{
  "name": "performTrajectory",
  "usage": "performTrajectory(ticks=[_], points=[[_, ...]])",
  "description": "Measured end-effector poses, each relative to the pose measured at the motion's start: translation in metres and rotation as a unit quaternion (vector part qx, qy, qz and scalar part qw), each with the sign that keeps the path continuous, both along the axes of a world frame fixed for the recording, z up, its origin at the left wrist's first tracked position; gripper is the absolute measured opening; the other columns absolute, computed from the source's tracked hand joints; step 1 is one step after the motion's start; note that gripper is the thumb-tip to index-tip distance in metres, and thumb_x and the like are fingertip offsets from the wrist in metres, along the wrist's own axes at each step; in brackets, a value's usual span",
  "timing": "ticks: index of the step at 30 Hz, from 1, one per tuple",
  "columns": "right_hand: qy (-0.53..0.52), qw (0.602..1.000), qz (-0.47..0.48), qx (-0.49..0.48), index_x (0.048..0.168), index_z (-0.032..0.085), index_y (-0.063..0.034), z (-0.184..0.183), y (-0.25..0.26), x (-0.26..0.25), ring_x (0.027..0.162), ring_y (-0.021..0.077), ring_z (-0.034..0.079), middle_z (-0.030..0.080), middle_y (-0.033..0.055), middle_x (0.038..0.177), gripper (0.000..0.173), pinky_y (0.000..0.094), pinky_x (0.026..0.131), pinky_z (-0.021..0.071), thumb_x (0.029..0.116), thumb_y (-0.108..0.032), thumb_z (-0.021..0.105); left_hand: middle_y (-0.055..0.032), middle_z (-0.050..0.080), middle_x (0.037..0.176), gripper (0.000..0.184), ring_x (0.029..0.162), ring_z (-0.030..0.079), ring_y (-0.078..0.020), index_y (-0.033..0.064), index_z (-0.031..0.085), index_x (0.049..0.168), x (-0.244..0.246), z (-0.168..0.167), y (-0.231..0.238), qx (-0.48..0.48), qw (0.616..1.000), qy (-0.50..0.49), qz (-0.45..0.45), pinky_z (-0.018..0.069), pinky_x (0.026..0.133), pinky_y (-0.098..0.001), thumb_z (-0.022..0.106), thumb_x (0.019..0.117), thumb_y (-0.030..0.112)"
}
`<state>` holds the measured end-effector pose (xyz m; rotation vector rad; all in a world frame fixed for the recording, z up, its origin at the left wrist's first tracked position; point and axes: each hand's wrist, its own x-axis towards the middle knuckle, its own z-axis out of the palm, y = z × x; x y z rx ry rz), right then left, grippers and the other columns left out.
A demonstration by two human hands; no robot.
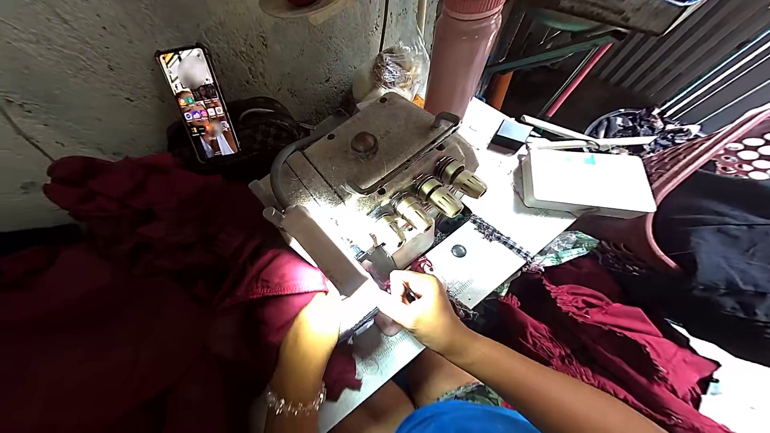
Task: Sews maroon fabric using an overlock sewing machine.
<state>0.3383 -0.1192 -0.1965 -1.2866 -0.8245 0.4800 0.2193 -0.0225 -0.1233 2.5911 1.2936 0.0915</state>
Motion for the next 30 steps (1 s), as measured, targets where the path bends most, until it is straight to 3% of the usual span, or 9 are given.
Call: performTrajectory(ticks=[4,8,12,15,21,24,26,28,30], points=[[-0.125,0.992,-0.012,0.024,0.065,0.05,-0.0071,-0.048,-0.023,-0.007,0.057,0.0007,0.045,0.048,-0.0012,0.061,0.043,0.0152,0.054,0.036,0.097,-0.03,0.068,-0.0322,0.069,0.113,0.036,0.111,0.067,-0.0451,-0.0123,0.064,0.122,0.007,0.009,0.005,-0.052,0.994,0.005,0.094,0.0489,0.096,-0.058,0.047,0.1075,0.016],[-0.225,0.973,-0.01,-0.052,0.069,0.055,-0.0073,-0.061,-0.047,-0.011,0.053,0.0066,0.048,0.05,0.0015,0.06,0.051,0.0208,0.05,0.0385,0.0976,-0.048,0.064,-0.0366,0.068,0.106,0.042,0.105,0.067,-0.0487,-0.0193,0.064,0.112,0.007,0.014,-0.003,-0.07,0.981,-0.006,0.182,0.0497,0.091,-0.0587,0.039,0.1098,0.014],[-0.251,0.962,0.031,-0.102,0.104,0.063,-0.0093,-0.008,-0.049,-0.01,0.058,0.0104,0.057,0.061,0.0018,0.072,0.064,0.028,0.05,0.0456,0.0968,-0.07,0.045,-0.0346,0.07,0.101,0.057,0.1,0.07,-0.0448,-0.0189,0.068,0.103,-0.011,-0.003,-0.014,0.025,0.97,-0.139,0.199,0.0521,0.087,-0.0554,0.034,0.1122,0.026],[-0.378,0.921,-0.001,-0.092,0.112,0.063,-0.0023,0.027,-0.035,-0.013,0.077,0.018,0.069,0.07,0.0097,0.091,0.051,0.0317,0.062,0.0551,0.1082,-0.046,0.038,-0.0281,0.071,0.115,0.057,0.116,0.068,-0.0322,-0.0139,0.069,0.112,-0.018,-0.005,-0.02,0.06,0.95,-0.223,0.209,0.0501,0.099,-0.0463,0.034,0.1121,0.031],[-0.532,0.833,-0.109,-0.103,0.111,0.078,-0.0091,0.044,0.015,-0.024,0.07,0.0241,0.071,0.075,0.0089,0.087,0.029,0.0345,0.052,0.0527,0.0966,-0.021,0.056,-0.025,0.072,0.107,0.053,0.11,0.07,-0.0252,-0.0128,0.07,0.108,-0.026,0.004,-0.036,0.075,0.937,-0.268,0.211,0.0519,0.095,-0.0405,0.039,0.1111,0.03],[-0.534,0.829,-0.128,-0.11,0.109,0.079,-0.0114,0.043,0.035,-0.031,0.065,0.0227,0.07,0.074,0.0073,0.082,0.025,0.0346,0.047,0.0504,0.0951,-0.016,0.059,-0.0237,0.072,0.111,0.049,0.113,0.069,-0.0217,-0.0121,0.069,0.113,-0.027,0.006,-0.036,0.072,0.936,-0.287,0.19,0.05,0.1,-0.035,0.04,0.1107,0.027],[-0.526,0.834,-0.118,-0.112,0.104,0.079,-0.012,0.045,0.037,-0.034,0.065,0.0228,0.071,0.073,0.0076,0.082,0.022,0.0358,0.048,0.053,0.0943,-0.015,0.06,-0.0248,0.072,0.108,0.051,0.109,0.07,-0.0261,-0.0126,0.068,0.113,-0.036,0.015,-0.034,0.056,0.934,-0.289,0.204,0.052,0.096,-0.0416,0.039,0.1109,0.03],[-0.511,0.849,-0.093,-0.096,0.104,0.078,-0.0125,0.049,0.032,-0.039,0.069,0.022,0.072,0.074,0.0068,0.086,0.021,0.0358,0.051,0.0554,0.097,-0.017,0.059,-0.0296,0.068,0.117,0.055,0.117,0.066,-0.0299,-0.016,0.063,0.119,-0.06,0.032,-0.023,0.047,0.917,-0.318,0.236,0.0491,0.101,-0.0471,0.038,0.1112,0.032],[-0.495,0.864,-0.06,-0.067,0.106,0.075,-0.0128,0.053,0.028,-0.049,0.063,0.0192,0.067,0.069,0.0045,0.082,0.021,0.0327,0.047,0.0502,0.0979,-0.021,0.058,-0.0289,0.061,0.132,0.058,0.129,0.058,-0.0204,-0.0174,0.054,0.132,-0.092,0.048,-0.004,0.047,0.876,-0.389,0.281,0.0419,0.111,-0.0387,0.038,0.1108,0.035]])
